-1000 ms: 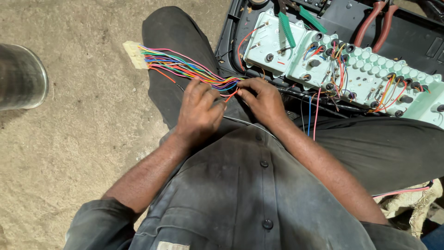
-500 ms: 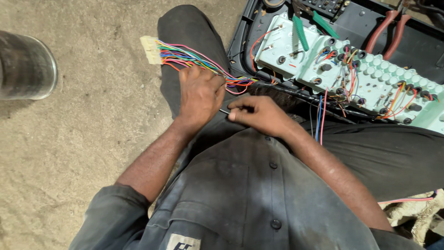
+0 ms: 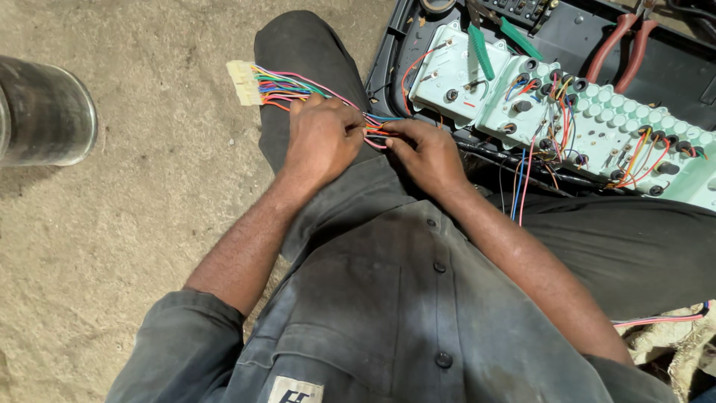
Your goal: The person sits on the ground with an open electrical box on their lap, stripping and twisting colored wires, then securing connections with electrical tape. They use pliers and wire cutters to prepare and join wires within the terminal block.
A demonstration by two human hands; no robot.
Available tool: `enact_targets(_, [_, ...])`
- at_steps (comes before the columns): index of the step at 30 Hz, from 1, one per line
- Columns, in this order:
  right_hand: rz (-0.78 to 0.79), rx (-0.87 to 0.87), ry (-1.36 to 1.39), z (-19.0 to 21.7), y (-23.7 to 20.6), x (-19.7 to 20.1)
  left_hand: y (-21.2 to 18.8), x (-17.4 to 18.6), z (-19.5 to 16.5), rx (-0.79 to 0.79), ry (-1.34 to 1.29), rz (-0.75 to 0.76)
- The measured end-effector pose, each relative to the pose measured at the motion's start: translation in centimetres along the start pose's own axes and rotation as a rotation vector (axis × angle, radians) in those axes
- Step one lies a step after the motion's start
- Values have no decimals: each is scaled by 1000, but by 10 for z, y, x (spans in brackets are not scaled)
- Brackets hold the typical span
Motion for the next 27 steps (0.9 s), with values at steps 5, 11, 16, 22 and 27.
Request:
enact_targets(5, [26,44,-62,-5,-1,-1,-3,-3,-3,-46,36,-55])
enact_targets(11, [28,-39,-39,-1,2,-1,-20,4,6,-172,-28,-139])
enact_targets(16, [22,-24,-60,2,2,0,-34,32,42,-79,64,-321])
enact_targets(22, [30,-36,-112,7,3,-1,-35,41,92,259,-224,-545])
enact_targets(27, [32,19,-125,13,3,0,-21,31,118,400,-923,-532])
Point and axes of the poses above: each hand's wrist, its own y-axis towards the middle knuckle, its own x-axis out of the back of the hand, z = x × y, the point moved 1 cm from there along y, towards the middle knuckle, and after that the axes turned 5 degrees about -y, right-handed, at the moved point
